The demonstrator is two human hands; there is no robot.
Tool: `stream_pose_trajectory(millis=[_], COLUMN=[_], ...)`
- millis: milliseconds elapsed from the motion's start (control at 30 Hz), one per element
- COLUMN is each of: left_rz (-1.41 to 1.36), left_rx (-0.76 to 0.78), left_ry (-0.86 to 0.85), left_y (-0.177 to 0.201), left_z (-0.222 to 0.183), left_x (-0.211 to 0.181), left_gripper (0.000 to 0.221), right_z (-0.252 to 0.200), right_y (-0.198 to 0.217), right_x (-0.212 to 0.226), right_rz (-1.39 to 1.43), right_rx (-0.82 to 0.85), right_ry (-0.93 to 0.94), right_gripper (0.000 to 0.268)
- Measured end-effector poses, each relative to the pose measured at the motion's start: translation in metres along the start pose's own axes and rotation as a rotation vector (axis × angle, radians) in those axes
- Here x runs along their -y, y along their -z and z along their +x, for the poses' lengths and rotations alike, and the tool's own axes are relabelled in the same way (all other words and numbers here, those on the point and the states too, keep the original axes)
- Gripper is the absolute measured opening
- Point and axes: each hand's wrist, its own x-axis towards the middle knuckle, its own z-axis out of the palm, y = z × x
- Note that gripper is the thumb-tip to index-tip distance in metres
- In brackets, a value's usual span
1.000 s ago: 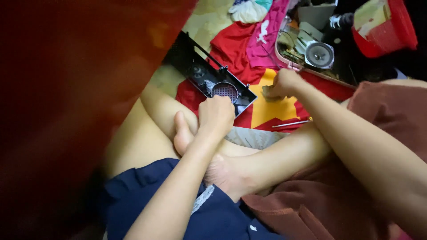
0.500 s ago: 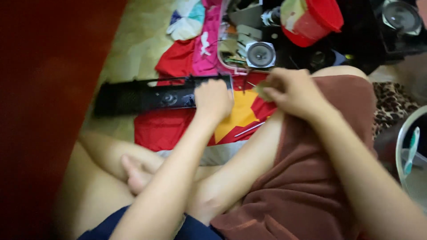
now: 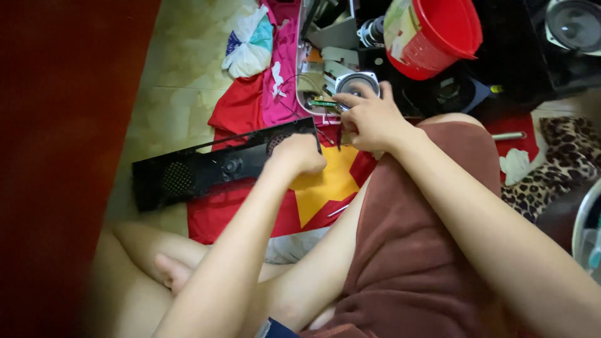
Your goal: The person cleans a black plastic mesh panel using a brown cloth and then applies several white adhesive strips to the interior side of the panel.
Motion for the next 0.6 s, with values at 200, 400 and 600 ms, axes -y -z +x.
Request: stream_pose_trajectory(millis=[200, 400, 600], left_rz=[-0.014, 0.282, 0.363], left_rx=[-0.437, -0.647, -0.525], left_ry=[-0.187, -0.540, -0.565], left_y=[0.041, 0.038, 0.031], left_z=[0.044, 0.100, 0.138], left_x=[0.004, -0.013, -0.019], left_gripper=[0.026, 0.026, 0.068], right_z=[-0.002, -0.011, -0.023], right_y=[0.007, 0.017, 0.006], right_x=[0.006, 0.009, 0.006], right_rz=[-0.156, -0.157, -0.054], right_rx=[0.084, 0.083, -0.198], right_ry=[0.024, -0.102, -0.147], right_gripper=[0.041, 0.030, 0.023])
